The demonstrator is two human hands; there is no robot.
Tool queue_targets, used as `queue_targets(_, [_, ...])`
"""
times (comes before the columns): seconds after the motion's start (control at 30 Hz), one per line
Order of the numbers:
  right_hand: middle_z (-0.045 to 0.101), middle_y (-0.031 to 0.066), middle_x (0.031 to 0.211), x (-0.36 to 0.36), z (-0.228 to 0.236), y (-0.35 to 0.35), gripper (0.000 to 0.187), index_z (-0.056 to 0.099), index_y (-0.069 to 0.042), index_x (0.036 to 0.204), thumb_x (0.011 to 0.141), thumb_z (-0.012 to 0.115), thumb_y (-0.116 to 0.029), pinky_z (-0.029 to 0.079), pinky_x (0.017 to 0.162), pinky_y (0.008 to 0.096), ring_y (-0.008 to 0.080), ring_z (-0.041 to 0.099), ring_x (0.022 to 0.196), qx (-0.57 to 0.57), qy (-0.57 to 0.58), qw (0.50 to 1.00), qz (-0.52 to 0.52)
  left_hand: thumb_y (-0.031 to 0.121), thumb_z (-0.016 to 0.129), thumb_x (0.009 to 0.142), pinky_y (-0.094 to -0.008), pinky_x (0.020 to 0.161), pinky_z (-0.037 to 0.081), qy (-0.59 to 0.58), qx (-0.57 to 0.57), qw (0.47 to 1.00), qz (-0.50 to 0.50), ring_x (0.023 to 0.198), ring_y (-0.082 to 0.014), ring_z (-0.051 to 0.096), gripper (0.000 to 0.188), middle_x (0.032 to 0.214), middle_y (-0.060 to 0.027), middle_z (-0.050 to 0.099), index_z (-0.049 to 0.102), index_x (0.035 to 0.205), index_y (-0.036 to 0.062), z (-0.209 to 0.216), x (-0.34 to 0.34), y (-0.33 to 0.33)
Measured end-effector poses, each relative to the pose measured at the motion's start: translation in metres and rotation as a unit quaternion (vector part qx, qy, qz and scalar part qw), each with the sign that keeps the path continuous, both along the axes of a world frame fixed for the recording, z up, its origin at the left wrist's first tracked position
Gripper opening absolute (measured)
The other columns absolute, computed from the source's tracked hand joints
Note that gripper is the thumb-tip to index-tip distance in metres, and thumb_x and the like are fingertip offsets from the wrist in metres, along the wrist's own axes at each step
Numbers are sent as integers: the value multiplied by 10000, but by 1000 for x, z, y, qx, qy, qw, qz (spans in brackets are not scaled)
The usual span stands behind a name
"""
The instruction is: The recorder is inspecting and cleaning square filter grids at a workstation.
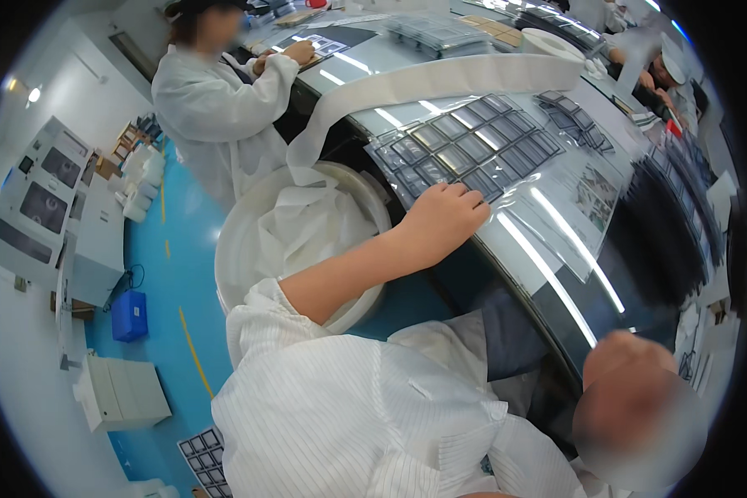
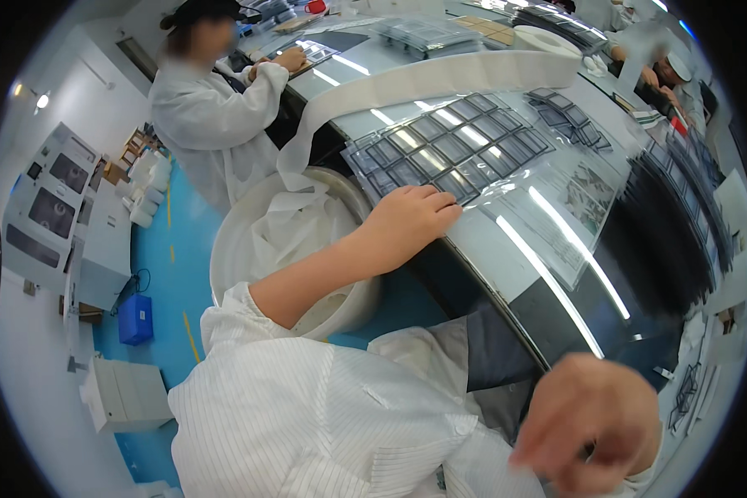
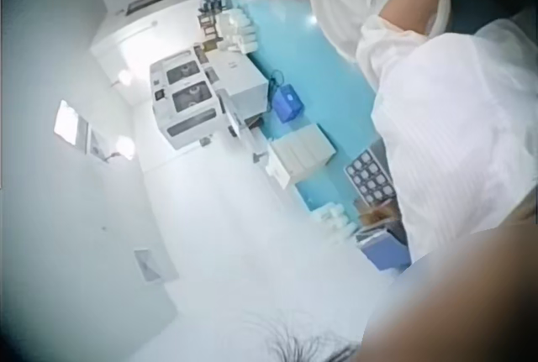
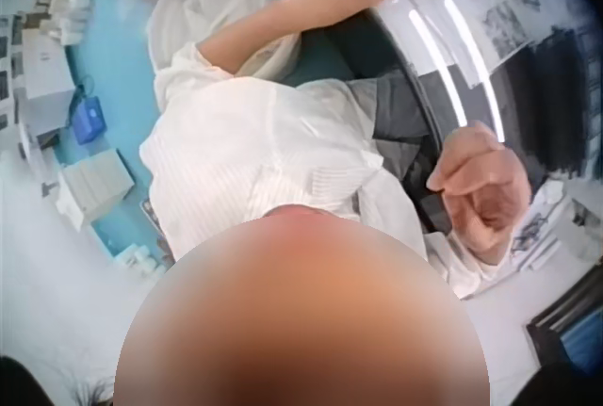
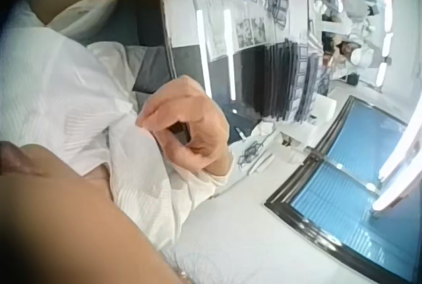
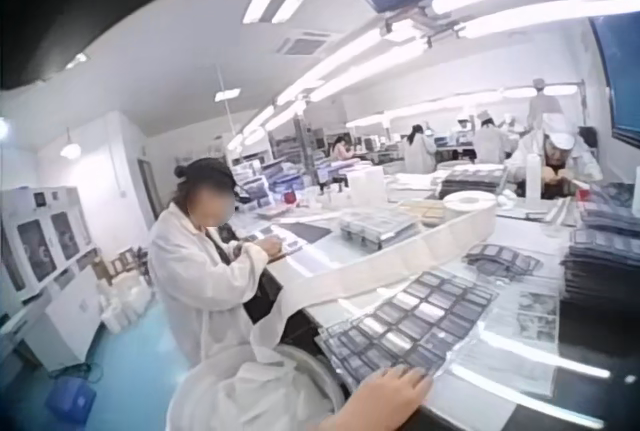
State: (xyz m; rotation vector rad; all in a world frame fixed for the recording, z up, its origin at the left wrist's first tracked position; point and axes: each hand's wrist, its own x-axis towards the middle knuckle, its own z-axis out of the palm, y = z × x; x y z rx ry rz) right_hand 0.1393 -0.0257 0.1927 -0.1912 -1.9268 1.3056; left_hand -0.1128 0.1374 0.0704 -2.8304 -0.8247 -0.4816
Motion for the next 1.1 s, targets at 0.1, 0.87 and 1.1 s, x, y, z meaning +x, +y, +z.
queue_targets(0.1, [680, 105, 868, 9, -14, 6, 299, 590, 8, 1058, 772, 661, -43, 518, 623, 258, 159, 665, 726, -132, -59, 980, -138, 85, 636, 777, -370, 813, 504, -48, -26, 998, -1, 950, -264, 632, 177, 1019, -90, 655, 626, 949, 45, -3, -8, 4])
queue_targets(0.87, [494, 290, 1363, 99, -113, 98, 1176, 341, 34, 1447, 753, 183, -902, 502, 966, 492, 381, 578, 1175, -574, 123, 802, -111, 28, 577, 804, -279, 596, 536, -292, 158, 856, -396, 757, -286, 706, 202, 895, -139, 705, 458, 956, 89, 78, 53, -37])
queue_targets(1.1, [615, 168, 1258, 107, -104, 50, 665, 339, -39, 1444, 960, 579, -427, 590, 728, 299, 233, 683, 995, -478, -160, 839, -206, 47, 527, 916, -295, 521, 572, -305, 227, 772, -509, 763, -293, 712, 233, 880, -143, 642, 300, 959, 82, 30, 67, -78])
